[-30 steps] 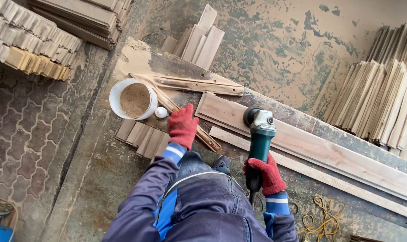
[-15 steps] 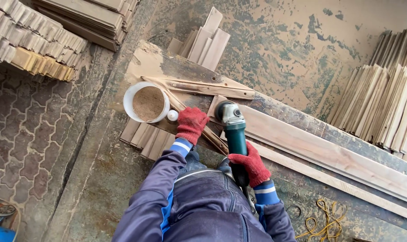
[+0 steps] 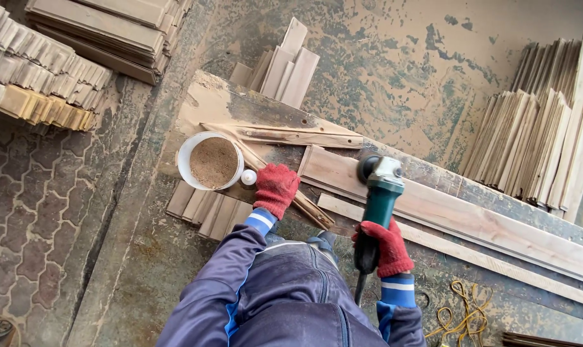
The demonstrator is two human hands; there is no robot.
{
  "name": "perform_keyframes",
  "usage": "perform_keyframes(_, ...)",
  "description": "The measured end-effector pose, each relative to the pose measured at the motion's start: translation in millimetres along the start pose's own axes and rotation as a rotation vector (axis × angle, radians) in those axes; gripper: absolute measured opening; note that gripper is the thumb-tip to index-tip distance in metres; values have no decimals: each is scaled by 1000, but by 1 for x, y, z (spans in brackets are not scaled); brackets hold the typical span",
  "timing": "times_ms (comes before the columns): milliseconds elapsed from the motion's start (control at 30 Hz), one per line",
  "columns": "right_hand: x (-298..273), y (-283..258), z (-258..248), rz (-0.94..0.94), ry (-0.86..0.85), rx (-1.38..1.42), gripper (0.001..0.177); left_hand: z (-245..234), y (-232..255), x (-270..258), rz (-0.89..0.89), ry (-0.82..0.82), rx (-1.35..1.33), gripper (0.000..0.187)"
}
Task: Sanding wooden planks using an angle grinder with a sanding disc.
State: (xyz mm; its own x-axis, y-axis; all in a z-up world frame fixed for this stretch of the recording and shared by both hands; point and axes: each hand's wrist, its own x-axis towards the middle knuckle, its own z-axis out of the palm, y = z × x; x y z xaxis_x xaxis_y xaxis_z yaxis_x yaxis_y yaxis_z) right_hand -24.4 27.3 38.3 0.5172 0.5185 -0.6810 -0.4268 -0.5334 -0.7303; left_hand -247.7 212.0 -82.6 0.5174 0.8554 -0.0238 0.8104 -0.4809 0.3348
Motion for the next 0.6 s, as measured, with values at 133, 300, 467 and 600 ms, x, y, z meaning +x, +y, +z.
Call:
perform_keyframes(133, -10, 3, 35, 27, -49, -74, 49, 6, 1, 0, 4, 66, 12, 29)
perform_keyframes(300, -22, 5, 60, 1, -94, -118, 48, 14, -5, -2, 36, 137, -8, 28)
perform_keyframes(467, -19, 11, 42, 31, -38, -64, 50, 12, -6, 0, 42, 126, -18, 29)
perform_keyframes(600, -14, 17, 20, 25, -6, -16, 48, 18, -7, 1, 47, 144, -44, 28)
